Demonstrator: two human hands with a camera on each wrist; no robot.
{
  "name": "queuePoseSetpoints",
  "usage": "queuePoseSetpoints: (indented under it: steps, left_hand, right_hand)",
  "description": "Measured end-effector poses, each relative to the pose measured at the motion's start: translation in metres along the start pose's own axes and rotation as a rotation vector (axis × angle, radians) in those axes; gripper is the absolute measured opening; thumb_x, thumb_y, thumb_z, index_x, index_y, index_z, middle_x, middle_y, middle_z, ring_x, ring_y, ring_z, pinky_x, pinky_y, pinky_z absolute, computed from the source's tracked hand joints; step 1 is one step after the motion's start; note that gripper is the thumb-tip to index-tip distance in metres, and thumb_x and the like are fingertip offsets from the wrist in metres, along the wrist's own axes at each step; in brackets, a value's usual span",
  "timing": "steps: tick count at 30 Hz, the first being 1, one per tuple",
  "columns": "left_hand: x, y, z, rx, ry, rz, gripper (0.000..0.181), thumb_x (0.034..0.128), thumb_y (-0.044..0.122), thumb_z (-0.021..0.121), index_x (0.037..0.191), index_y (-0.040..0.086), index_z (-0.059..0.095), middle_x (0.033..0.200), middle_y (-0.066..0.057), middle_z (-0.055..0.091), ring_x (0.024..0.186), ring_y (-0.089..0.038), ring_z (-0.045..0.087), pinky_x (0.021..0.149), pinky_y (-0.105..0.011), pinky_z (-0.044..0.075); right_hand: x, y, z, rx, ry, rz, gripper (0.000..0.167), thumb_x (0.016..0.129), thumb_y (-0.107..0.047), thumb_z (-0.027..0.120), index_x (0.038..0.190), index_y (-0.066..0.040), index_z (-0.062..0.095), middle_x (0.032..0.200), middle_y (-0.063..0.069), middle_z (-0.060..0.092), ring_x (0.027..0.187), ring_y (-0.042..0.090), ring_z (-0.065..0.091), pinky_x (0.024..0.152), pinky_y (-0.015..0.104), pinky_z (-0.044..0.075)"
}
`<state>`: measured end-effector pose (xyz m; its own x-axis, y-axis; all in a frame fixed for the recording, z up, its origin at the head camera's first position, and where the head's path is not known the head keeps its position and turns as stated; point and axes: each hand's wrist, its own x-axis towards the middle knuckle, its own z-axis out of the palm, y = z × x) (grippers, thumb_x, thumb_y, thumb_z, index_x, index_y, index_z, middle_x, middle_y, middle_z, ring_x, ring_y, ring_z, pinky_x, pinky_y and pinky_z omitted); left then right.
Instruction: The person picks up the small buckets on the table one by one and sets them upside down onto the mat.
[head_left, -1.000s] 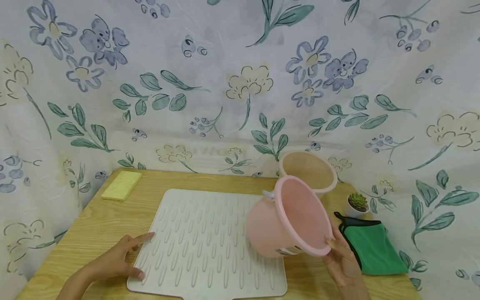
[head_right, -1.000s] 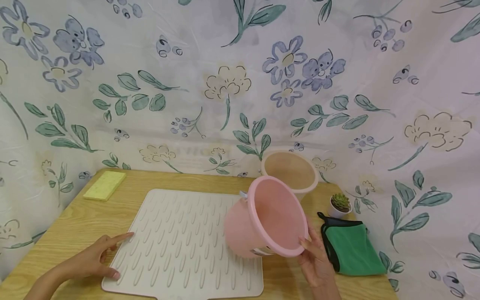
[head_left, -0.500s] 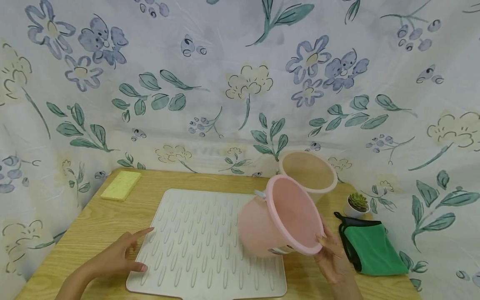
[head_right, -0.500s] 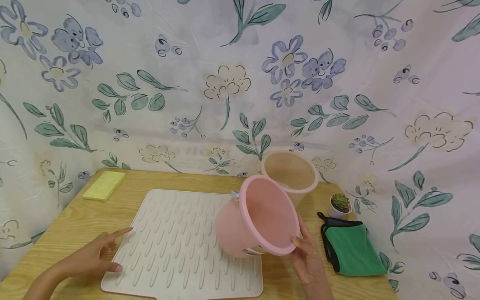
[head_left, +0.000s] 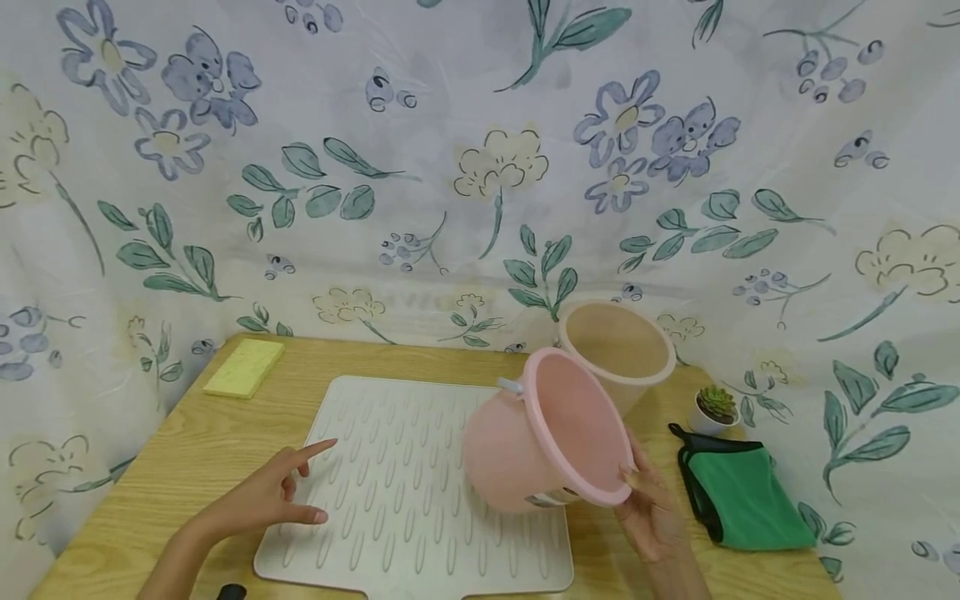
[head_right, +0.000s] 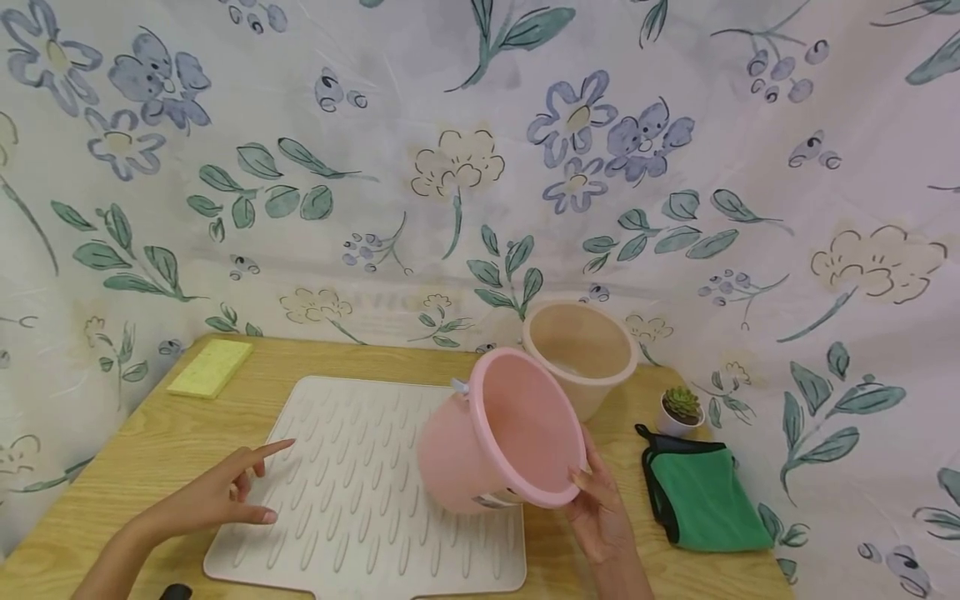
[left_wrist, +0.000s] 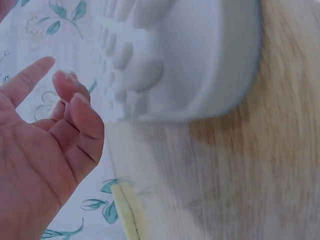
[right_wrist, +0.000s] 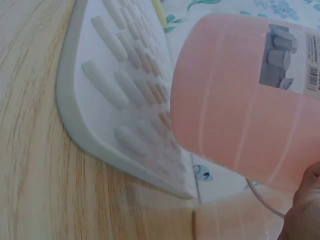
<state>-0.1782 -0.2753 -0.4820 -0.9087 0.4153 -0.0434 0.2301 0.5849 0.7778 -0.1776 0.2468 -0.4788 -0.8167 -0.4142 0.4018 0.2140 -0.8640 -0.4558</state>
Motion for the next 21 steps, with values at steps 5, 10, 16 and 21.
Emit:
queuePoseSetpoints:
  steps: [5, 10, 16, 21]
  left_hand:
    - [0.007, 0.008, 0.004, -0.013, 0.012, -0.035, 0.086, 0.0849, 0.032, 0.078, 0.155, 0.016, 0.031, 0.124, -0.019, 0.048, 0.096, -0.017, 0.054, 0.074, -0.027, 0.047]
    - [0.014, 0.017, 0.010, -0.035, 0.036, -0.025, 0.085, 0.0868, 0.033, 0.076, 0.156, 0.018, 0.029, 0.135, -0.021, 0.048, 0.115, -0.032, 0.055, 0.087, -0.043, 0.047]
    - [0.025, 0.029, 0.018, -0.099, 0.057, 0.015, 0.081, 0.0900, 0.029, 0.073, 0.157, 0.023, 0.027, 0.143, -0.023, 0.044, 0.124, -0.041, 0.051, 0.092, -0.052, 0.045]
    - [0.033, 0.036, 0.024, -0.152, 0.060, 0.070, 0.080, 0.0922, 0.021, 0.069, 0.158, 0.022, 0.024, 0.146, -0.024, 0.040, 0.126, -0.043, 0.049, 0.094, -0.056, 0.045]
  right_hand:
    - [0.003, 0.005, 0.000, -0.001, 0.008, -0.001, 0.065, 0.099, 0.010, 0.010, 0.157, -0.014, 0.031, 0.153, 0.006, 0.042, 0.119, 0.020, 0.056, 0.098, 0.029, 0.050]
    - [0.006, 0.011, 0.000, 0.008, 0.031, 0.015, 0.065, 0.100, 0.009, 0.011, 0.155, -0.015, 0.035, 0.152, 0.004, 0.045, 0.117, 0.018, 0.057, 0.098, 0.028, 0.050]
    - [0.008, 0.017, -0.003, 0.042, 0.006, 0.016, 0.064, 0.100, 0.009, 0.013, 0.155, -0.015, 0.035, 0.151, 0.006, 0.045, 0.114, 0.019, 0.059, 0.098, 0.028, 0.051]
    - [0.009, 0.023, -0.002, 0.053, -0.023, 0.013, 0.064, 0.100, 0.009, 0.013, 0.155, -0.015, 0.034, 0.149, 0.008, 0.045, 0.114, 0.020, 0.059, 0.098, 0.029, 0.051]
